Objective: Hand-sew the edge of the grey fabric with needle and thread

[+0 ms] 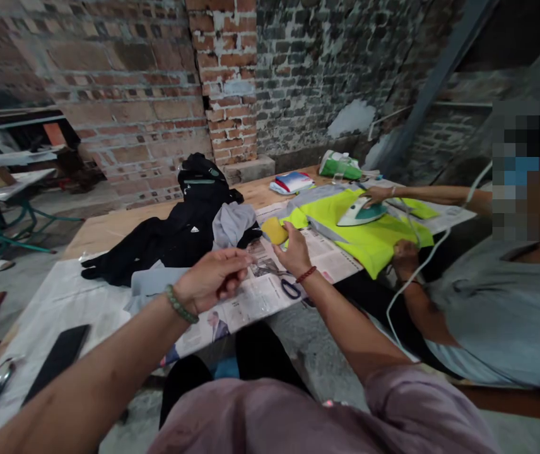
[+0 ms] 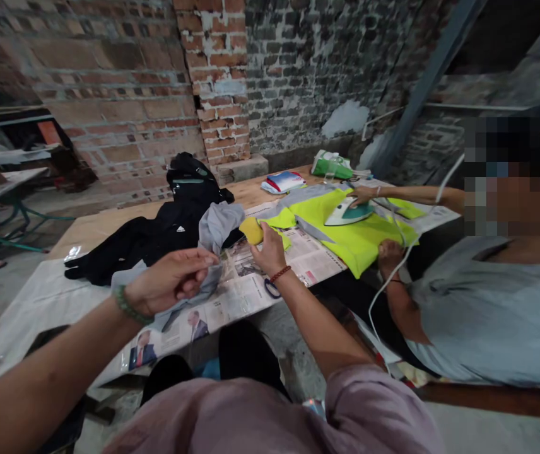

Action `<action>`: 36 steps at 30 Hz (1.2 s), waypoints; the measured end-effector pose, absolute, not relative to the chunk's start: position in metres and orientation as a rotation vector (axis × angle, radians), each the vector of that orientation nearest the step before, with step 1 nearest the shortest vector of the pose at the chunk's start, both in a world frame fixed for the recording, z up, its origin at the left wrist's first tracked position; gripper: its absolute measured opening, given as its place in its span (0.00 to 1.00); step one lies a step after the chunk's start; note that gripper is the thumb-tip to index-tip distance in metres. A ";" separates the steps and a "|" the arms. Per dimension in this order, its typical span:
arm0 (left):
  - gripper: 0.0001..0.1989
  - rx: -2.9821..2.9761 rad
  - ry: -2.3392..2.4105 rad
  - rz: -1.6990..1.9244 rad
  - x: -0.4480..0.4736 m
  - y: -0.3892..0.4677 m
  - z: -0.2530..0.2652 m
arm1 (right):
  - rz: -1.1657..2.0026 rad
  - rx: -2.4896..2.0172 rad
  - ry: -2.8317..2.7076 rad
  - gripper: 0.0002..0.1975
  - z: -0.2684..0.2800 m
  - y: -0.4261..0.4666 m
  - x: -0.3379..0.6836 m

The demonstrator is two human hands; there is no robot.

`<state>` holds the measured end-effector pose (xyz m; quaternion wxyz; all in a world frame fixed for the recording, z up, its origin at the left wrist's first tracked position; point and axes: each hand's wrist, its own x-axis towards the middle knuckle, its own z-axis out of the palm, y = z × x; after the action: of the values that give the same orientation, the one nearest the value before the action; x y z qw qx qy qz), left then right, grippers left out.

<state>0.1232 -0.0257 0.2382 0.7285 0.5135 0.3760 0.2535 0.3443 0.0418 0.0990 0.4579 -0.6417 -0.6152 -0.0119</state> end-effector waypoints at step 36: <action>0.18 1.087 1.469 0.381 0.044 -0.101 0.067 | 0.203 -2.114 -1.403 0.15 -0.048 0.141 0.389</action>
<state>0.0443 -0.1013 0.0672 0.5951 0.4678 0.6326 0.1640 0.3891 0.1411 -0.0484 0.2937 -0.7939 -0.5269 0.0763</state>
